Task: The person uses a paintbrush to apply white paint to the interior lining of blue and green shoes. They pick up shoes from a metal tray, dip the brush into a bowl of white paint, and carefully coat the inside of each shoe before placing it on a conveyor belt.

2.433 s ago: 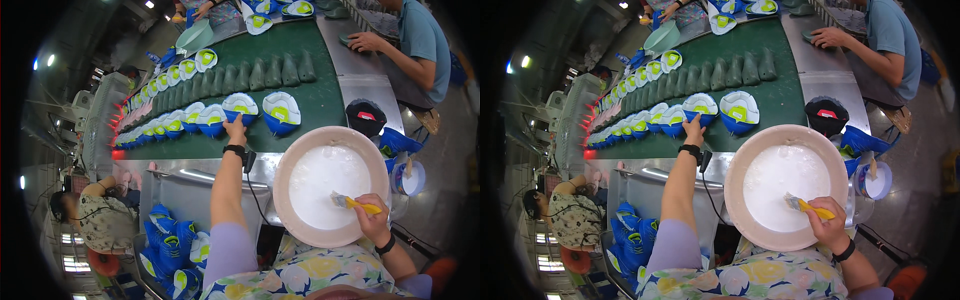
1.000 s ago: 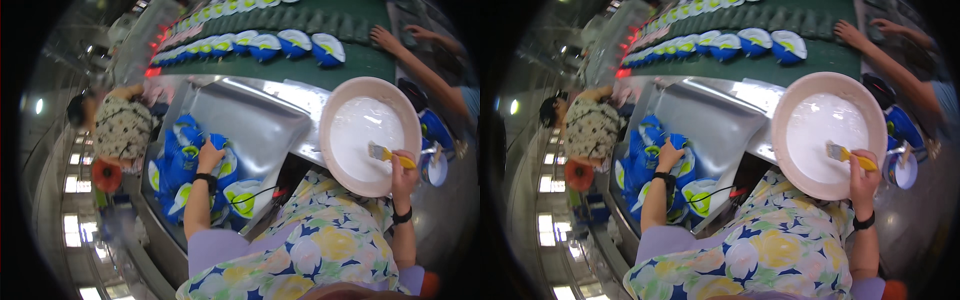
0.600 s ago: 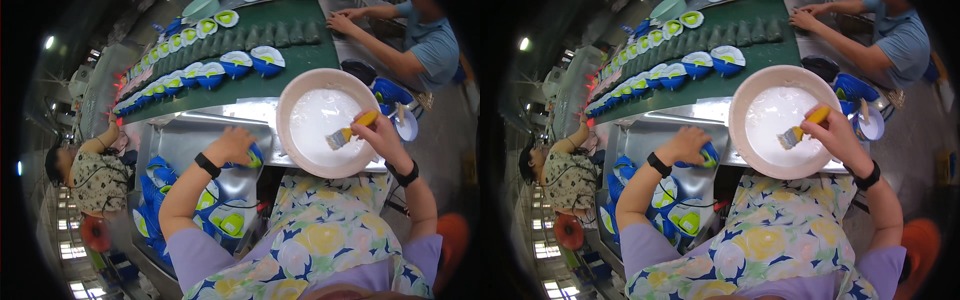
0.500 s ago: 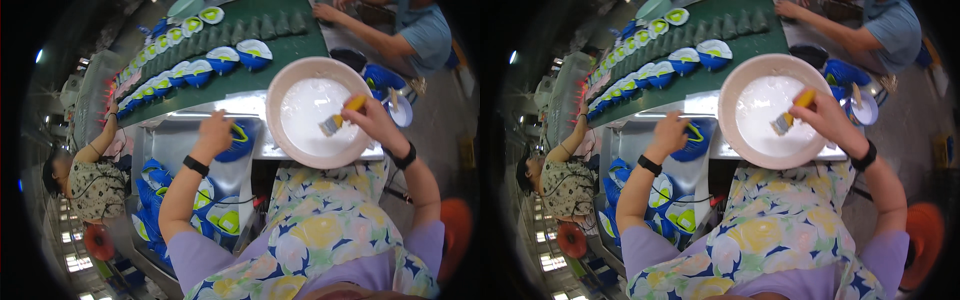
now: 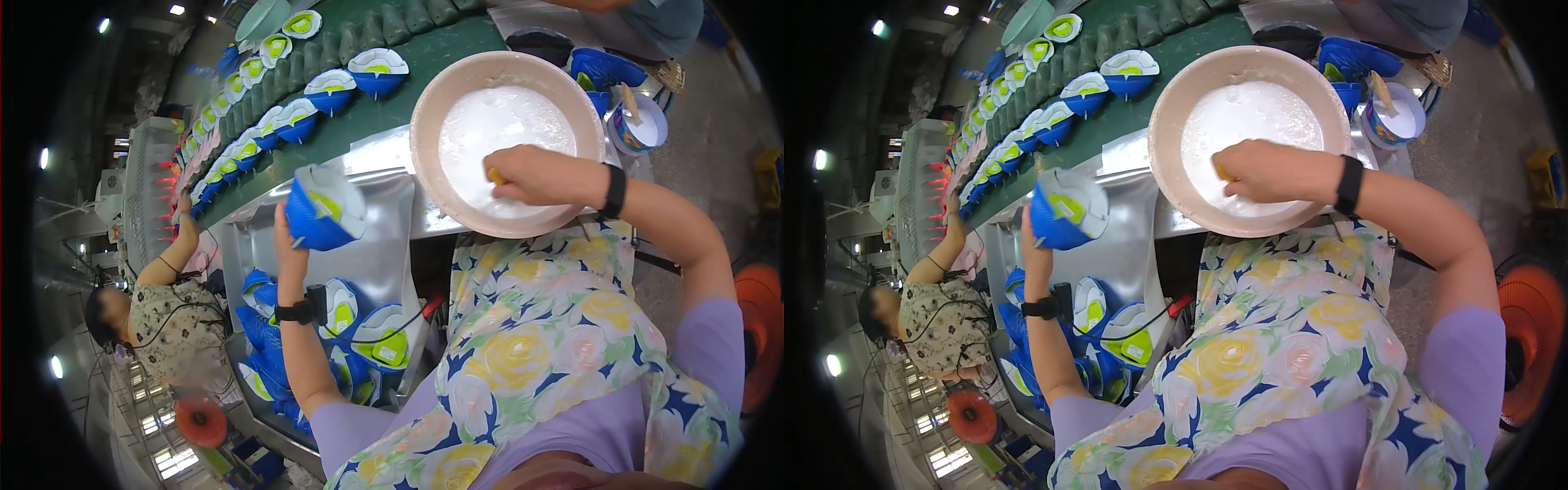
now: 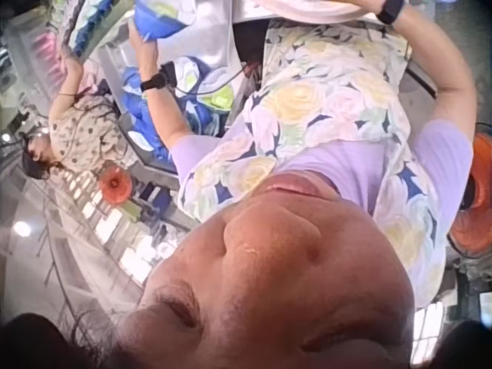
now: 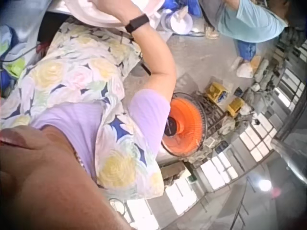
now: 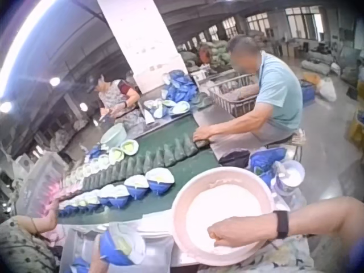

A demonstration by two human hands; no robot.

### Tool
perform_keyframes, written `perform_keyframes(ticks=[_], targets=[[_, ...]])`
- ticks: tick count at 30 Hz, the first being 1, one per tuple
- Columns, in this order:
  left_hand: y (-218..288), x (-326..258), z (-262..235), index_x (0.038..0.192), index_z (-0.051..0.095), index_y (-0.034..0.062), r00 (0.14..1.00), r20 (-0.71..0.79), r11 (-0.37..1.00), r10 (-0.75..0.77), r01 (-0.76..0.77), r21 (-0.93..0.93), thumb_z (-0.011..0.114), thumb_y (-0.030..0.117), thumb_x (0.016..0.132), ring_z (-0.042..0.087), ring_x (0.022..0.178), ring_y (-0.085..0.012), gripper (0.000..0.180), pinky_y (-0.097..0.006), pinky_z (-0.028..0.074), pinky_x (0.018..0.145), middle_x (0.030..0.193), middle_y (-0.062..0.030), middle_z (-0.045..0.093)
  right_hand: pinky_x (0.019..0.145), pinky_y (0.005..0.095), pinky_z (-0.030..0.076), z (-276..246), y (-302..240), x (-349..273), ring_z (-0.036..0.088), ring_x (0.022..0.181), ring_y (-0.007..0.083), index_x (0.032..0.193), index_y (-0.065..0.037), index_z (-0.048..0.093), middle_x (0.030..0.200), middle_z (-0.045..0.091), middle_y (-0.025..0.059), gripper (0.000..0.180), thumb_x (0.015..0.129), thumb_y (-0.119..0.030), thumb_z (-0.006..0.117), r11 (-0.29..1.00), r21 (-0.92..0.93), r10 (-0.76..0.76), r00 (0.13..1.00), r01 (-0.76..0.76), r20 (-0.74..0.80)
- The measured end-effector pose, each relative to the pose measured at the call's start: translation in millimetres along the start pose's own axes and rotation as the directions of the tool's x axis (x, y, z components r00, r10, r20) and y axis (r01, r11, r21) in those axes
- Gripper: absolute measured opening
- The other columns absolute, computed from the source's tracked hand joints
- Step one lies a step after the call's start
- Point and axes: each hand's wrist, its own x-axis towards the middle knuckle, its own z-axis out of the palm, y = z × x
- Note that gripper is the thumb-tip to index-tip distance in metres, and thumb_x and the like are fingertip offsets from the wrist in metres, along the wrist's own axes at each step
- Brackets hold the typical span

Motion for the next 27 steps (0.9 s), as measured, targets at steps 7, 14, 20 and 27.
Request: perform_keyframes(ticks=[7,14,20,27], targets=[[29.3,30.2,52.2,0.143,0.042,0.0074,0.934,0.346,0.767,-0.092,0.288,-0.574,0.050,0.030,0.102,0.060,0.118,-0.0244,0.048,-0.041,0.051,0.099,0.132,-0.0114,0.058,0.069,0.0383,0.049,-67.9,3.0,-26.4,0.064,0.078,0.0334,0.099,-0.003,0.060,0.083,0.065,0.0185,0.019,0.089,-0.018,0.065,0.999,0.002,-0.038,0.921,0.042,-0.387],[87.4,55.5,112.4,0.140,0.045,0.0053,0.855,0.516,0.859,0.043,0.233,-0.457,0.060,0.020,0.096,0.063,0.112,-0.0242,0.049,-0.039,0.054,0.094,0.128,-0.0125,0.060,0.063,0.0299,0.049,-89.9,-10.7,-14.8,0.064,0.072,0.0251,0.100,-0.003,0.060,0.084,0.066,0.0154,0.024,0.092,-0.024,0.067,0.953,0.006,-0.236,0.751,0.304,-0.616],[123.1,36.6,146.4,0.135,0.048,0.0020,0.941,0.315,0.684,0.120,0.151,-0.714,0.061,0.015,0.096,0.062,0.112,-0.0215,0.044,-0.036,0.053,0.093,0.125,-0.0116,0.061,0.056,0.0243,0.047,-88.5,-4.8,-22.2,0.062,0.065,0.0165,0.097,-0.001,0.061,0.080,0.067,0.0111,0.029,0.089,-0.026,0.073,0.994,0.079,0.003,0.715,0.074,-0.699],[98.7,24.6,178.9,0.138,0.045,0.0088,0.945,-0.120,0.792,0.304,-0.320,-0.521,0.052,0.025,0.100,0.058,0.116,-0.0205,0.042,-0.035,0.046,0.100,0.131,-0.0071,0.056,0.055,0.0283,0.051,-57.5,5.5,-17.9,0.066,0.060,0.0215,0.083,0.006,0.064,0.071,0.067,0.0156,0.039,0.088,-0.032,0.069,0.952,0.300,0.215,0.582,0.053,-0.784]])
